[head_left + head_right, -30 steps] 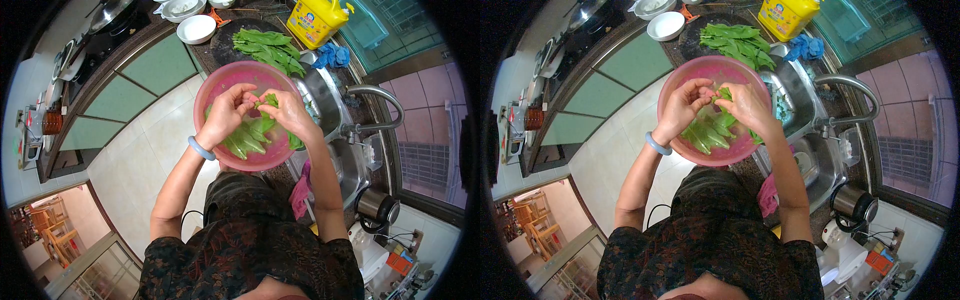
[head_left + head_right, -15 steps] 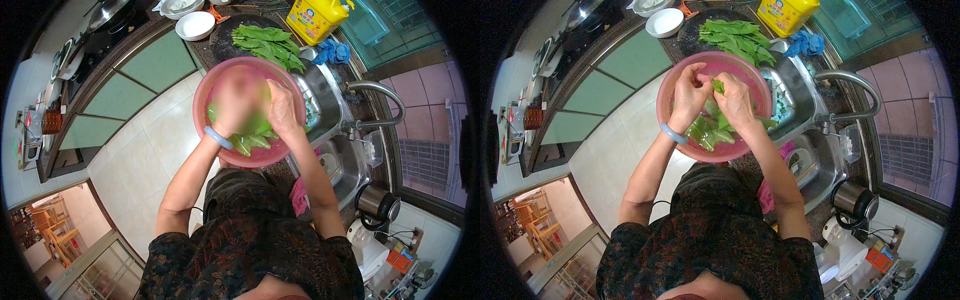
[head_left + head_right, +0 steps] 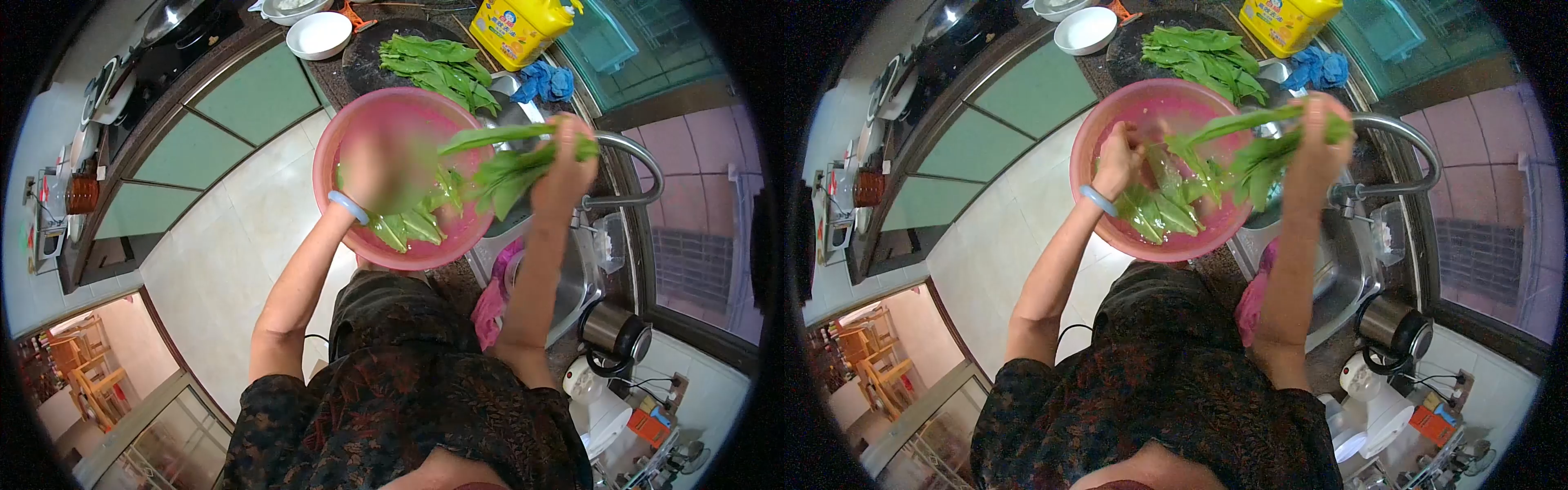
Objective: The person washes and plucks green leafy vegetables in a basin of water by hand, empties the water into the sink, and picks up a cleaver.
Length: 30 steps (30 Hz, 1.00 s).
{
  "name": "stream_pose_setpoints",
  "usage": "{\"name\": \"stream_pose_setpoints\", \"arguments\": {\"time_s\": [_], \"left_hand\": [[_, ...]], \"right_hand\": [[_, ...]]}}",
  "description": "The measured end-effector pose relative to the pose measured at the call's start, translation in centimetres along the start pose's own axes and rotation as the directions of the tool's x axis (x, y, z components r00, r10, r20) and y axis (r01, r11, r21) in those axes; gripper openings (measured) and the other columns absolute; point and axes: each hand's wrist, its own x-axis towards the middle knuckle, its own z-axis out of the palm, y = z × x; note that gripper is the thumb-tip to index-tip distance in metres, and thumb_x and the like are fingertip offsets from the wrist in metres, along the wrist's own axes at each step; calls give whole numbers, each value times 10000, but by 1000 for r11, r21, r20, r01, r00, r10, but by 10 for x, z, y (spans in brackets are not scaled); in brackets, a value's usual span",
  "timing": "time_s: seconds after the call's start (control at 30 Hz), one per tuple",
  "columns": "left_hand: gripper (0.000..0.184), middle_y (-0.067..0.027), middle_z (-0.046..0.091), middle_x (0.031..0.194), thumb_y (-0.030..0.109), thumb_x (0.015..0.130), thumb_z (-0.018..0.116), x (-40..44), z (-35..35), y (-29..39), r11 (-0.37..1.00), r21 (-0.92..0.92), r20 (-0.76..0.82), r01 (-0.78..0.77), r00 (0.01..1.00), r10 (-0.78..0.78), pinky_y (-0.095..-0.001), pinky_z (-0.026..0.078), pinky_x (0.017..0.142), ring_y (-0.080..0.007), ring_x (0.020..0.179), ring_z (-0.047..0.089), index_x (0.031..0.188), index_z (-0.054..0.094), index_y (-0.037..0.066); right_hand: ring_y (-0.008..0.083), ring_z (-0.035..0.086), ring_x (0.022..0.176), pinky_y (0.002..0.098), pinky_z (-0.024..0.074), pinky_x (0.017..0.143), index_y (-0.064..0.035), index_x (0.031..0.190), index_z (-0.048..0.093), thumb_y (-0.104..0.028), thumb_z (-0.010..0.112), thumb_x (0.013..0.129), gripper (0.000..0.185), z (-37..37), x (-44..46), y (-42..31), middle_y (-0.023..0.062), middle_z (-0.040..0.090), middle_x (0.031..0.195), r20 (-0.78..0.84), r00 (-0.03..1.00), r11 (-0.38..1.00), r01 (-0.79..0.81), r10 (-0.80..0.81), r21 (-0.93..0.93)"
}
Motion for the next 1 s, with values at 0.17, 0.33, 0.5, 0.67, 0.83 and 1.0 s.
{"name": "stream_pose_setpoints", "arguments": {"time_s": [0.17,0.33,0.5,0.67,0.83,1.0], "left_hand": [[382,-251,605,1017,50,762,638,9,-1,-6,960,251,-3,-122,992,126,-453,501,819,-407,920,612,1114,511,-27],[352,-214,583,1016,77,739,691,20,-9,-1,800,592,152,-97,988,7,-439,519,812,-365,931,608,1040,521,6],[422,-171,584,1003,102,677,758,30,-2,-21,792,598,171,-128,985,30,-392,541,775,-313,925,620,1030,543,18],[242,-137,584,988,63,744,660,25,-1,-9,781,524,191,-339,941,280,-371,537,767,-290,923,616,970,581,35],[176,-98,596,960,89,728,583,-7,42,25,591,218,593,-777,586,552,-370,484,831,-271,926,551,893,637,63],[142,-90,612,826,103,716,591,-23,59,12,505,221,660,-835,509,553,-368,487,815,-272,901,569,831,669,78]], "right_hand": [[201,600,795,332,521,694,-22,1014,555,-170,549,974,154,-33,27,-60,101,616,915,-83,977,955,208,-195,211],[152,533,695,296,487,579,-20,992,535,-158,532,983,138,-67,40,-101,70,542,822,-87,922,827,377,-377,417],[86,501,650,235,435,550,-61,985,592,-151,555,971,98,-36,45,-62,37,549,764,115,970,976,204,-212,79],[190,630,755,309,497,719,-57,1020,614,-262,653,881,250,26,38,44,104,660,828,528,841,863,177,118,-474],[389,637,945,473,499,821,-59,1061,596,-210,617,860,253,62,21,138,216,665,1007,654,715,656,374,246,-656],[408,622,993,506,474,866,-69,1100,590,-196,478,933,239,69,-5,188,232,651,1042,649,618,440,481,445,-759]]}}
